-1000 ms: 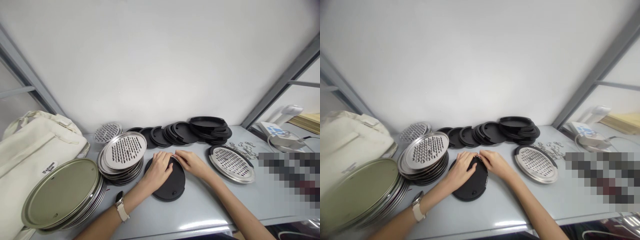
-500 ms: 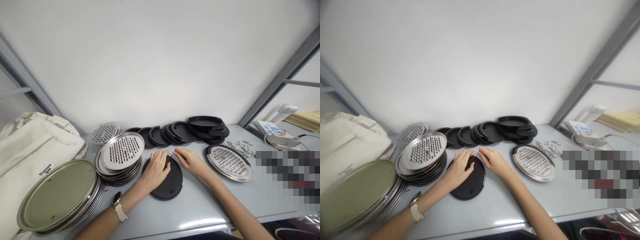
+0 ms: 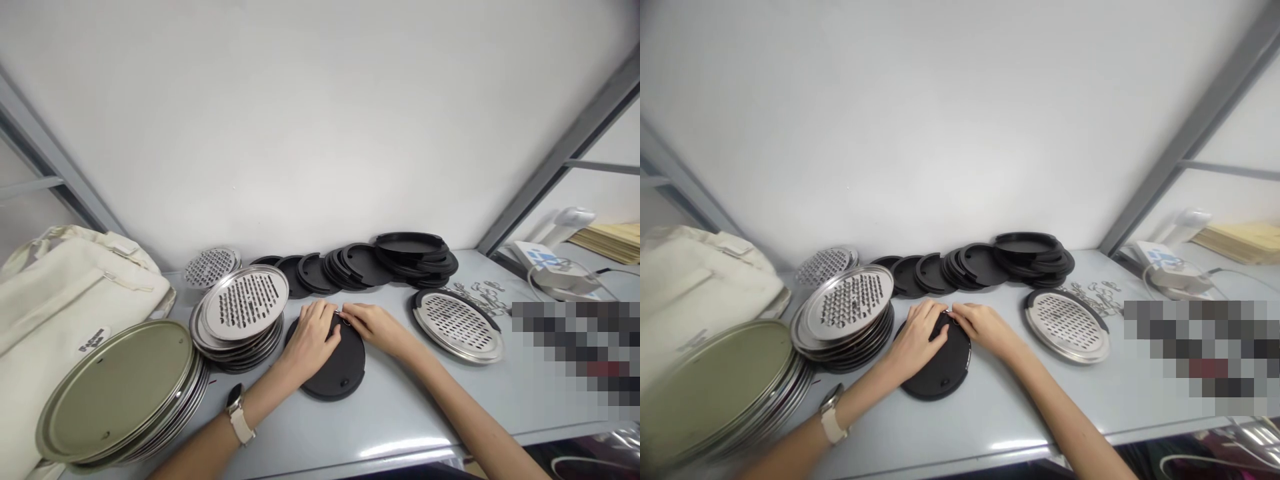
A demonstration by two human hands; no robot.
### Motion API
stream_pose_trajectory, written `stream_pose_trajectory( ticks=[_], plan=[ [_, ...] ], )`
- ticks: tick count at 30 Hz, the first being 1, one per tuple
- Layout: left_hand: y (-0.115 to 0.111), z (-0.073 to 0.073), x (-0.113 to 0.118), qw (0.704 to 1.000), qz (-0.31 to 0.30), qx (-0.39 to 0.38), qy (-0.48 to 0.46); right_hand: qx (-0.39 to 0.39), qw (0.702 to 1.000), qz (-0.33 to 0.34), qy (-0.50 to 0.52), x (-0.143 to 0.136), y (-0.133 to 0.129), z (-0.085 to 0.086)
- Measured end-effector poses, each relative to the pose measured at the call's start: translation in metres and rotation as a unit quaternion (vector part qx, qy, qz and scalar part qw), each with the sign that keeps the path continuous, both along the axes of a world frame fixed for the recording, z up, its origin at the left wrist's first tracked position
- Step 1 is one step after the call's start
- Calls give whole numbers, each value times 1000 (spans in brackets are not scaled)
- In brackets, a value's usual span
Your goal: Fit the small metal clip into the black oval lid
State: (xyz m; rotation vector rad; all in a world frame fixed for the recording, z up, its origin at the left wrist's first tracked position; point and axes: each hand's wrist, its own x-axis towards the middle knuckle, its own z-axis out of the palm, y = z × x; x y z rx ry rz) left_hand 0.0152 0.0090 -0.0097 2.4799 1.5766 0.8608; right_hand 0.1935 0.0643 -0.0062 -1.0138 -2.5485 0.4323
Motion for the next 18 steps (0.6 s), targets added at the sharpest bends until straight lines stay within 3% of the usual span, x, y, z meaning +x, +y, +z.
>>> stream_pose_trajectory(
  ticks=[18],
  plan=[
    [-2,3,0,1000,-20,-3,-13,0,999,5,33,1,-1,2]
  ],
)
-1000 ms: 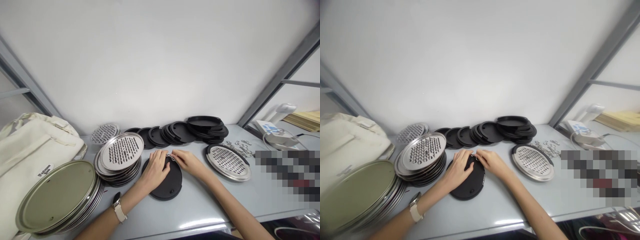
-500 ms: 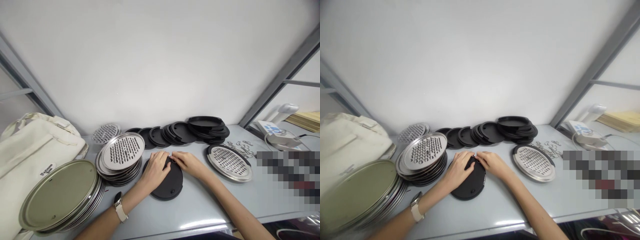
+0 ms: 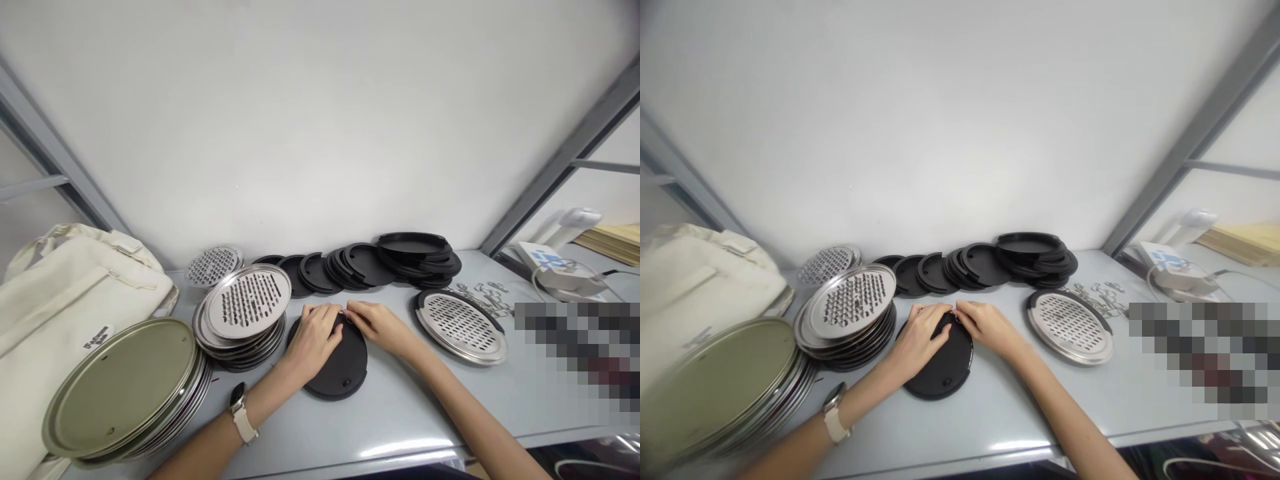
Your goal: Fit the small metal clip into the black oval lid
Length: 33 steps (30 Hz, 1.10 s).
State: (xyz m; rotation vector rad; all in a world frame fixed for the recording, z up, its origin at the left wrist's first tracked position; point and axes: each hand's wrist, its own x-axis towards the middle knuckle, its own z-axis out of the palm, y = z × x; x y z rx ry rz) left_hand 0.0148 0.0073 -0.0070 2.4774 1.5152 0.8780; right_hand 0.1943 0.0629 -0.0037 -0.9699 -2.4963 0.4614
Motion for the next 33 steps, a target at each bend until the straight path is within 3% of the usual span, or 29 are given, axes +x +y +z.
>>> stream_pose_trajectory(
  ticks=[33],
  plan=[
    [1,-4,-1,1000,-5,7,6,-4,1000,-10,-5,3,2,-2]
  ],
)
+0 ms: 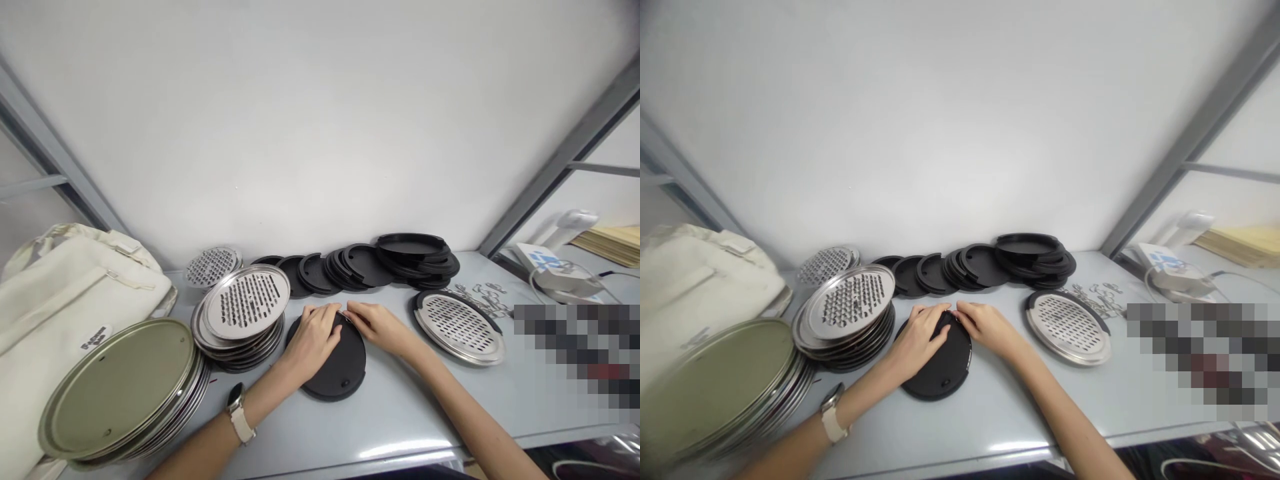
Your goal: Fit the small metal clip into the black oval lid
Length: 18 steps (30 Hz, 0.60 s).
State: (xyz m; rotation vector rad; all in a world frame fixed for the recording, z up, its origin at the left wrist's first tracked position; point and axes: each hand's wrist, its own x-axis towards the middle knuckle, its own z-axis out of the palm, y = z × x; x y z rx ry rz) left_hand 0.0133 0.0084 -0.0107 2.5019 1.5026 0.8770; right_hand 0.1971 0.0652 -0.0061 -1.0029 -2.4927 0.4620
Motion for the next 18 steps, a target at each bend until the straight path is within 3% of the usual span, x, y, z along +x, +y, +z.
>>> stream_pose_trajectory(
  ticks=[18],
  plan=[
    [1,-2,1,1000,0,-7,-6,-26,999,12,24,-2,-3,0]
  ],
)
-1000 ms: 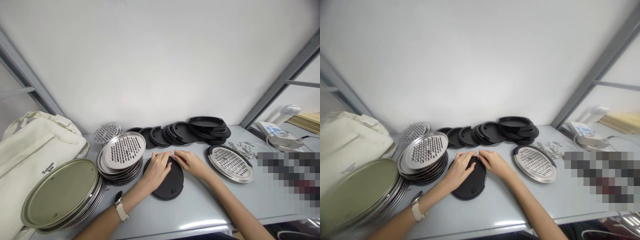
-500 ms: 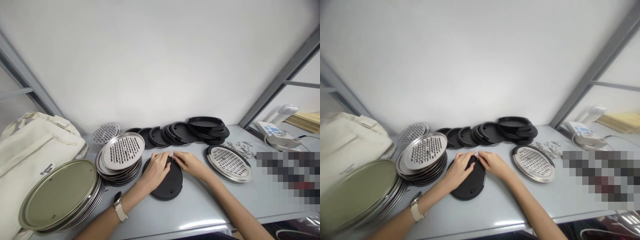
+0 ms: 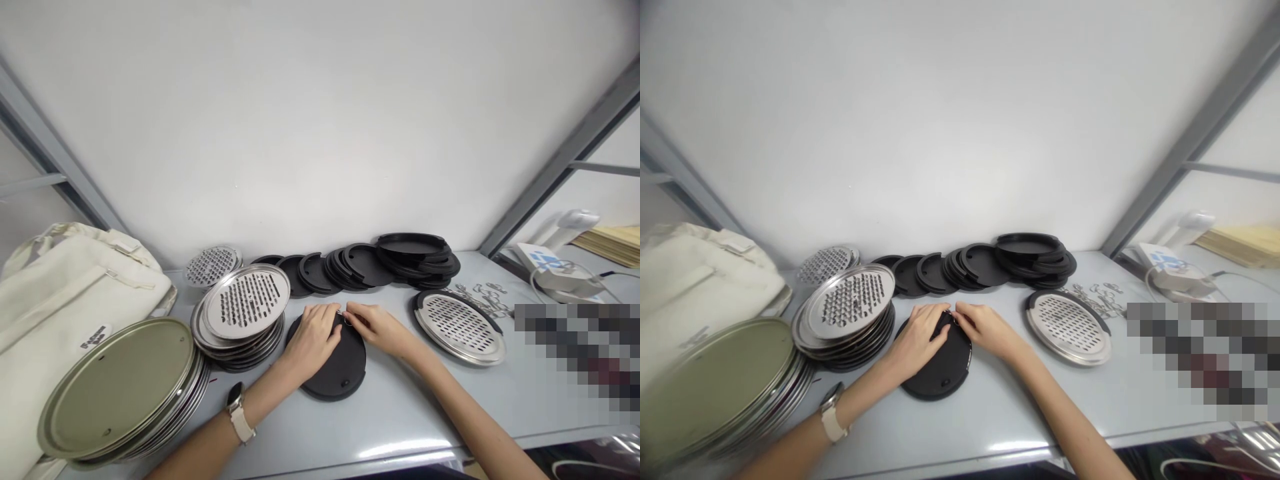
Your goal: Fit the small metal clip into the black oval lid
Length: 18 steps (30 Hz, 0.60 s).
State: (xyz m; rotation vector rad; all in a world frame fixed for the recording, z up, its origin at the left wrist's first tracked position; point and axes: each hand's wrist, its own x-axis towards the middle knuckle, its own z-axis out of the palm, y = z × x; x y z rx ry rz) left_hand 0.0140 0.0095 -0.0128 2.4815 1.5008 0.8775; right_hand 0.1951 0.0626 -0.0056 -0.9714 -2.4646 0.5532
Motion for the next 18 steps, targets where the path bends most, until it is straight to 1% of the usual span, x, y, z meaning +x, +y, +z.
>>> stream_pose_trajectory(
  ticks=[9,18],
  plan=[
    [-1,1,0,1000,-23,-1,1,-13,1000,-3,-4,0,-1,1],
    [0,0,0,999,-35,-12,-23,-13,1000,-4,-13,-4,-3,-1]
  ],
)
